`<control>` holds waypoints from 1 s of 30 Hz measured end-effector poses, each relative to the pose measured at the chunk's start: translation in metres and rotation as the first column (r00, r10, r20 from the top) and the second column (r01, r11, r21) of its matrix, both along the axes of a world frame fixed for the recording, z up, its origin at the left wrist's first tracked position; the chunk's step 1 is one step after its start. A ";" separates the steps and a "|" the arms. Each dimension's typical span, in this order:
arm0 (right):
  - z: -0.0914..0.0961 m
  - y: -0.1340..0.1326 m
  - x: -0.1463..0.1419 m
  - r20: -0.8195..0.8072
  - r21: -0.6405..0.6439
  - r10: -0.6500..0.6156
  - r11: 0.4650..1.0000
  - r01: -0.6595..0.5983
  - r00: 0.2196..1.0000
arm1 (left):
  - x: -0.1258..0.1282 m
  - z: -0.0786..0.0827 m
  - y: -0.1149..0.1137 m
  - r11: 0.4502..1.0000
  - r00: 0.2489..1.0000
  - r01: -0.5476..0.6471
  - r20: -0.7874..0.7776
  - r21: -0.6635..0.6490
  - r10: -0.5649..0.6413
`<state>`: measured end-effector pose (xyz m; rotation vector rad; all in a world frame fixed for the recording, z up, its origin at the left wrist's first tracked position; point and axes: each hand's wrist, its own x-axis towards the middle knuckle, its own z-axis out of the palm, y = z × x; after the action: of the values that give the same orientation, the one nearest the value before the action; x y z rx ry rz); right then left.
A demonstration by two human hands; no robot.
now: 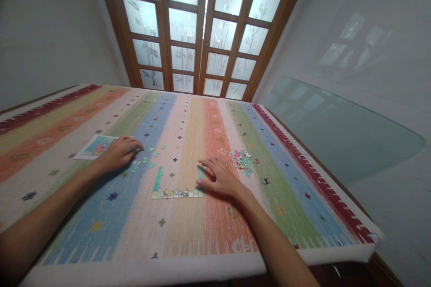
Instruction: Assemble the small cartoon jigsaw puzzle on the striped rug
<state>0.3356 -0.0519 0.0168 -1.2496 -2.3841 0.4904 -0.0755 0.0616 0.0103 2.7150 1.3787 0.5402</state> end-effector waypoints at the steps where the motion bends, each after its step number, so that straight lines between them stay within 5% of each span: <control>1: 0.000 0.000 0.000 -0.001 0.002 -0.001 1.000 0.001 1.000 | -0.002 0.001 0.001 1.000 1.000 -0.006 -0.004 -0.001 0.006; 18: -0.001 0.000 0.000 0.049 0.040 0.019 0.999 -0.021 0.999 | -0.009 0.010 -0.007 0.998 0.998 -0.053 -0.014 -0.034 0.053; 30: -0.002 0.000 0.000 0.051 0.035 0.012 0.999 -0.014 0.999 | -0.012 0.003 -0.006 0.998 0.998 -0.043 0.037 -0.040 0.045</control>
<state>0.3359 -0.0515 0.0148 -1.2466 -2.4339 0.4235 -0.0876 0.0553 0.0132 2.6356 1.4273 0.5576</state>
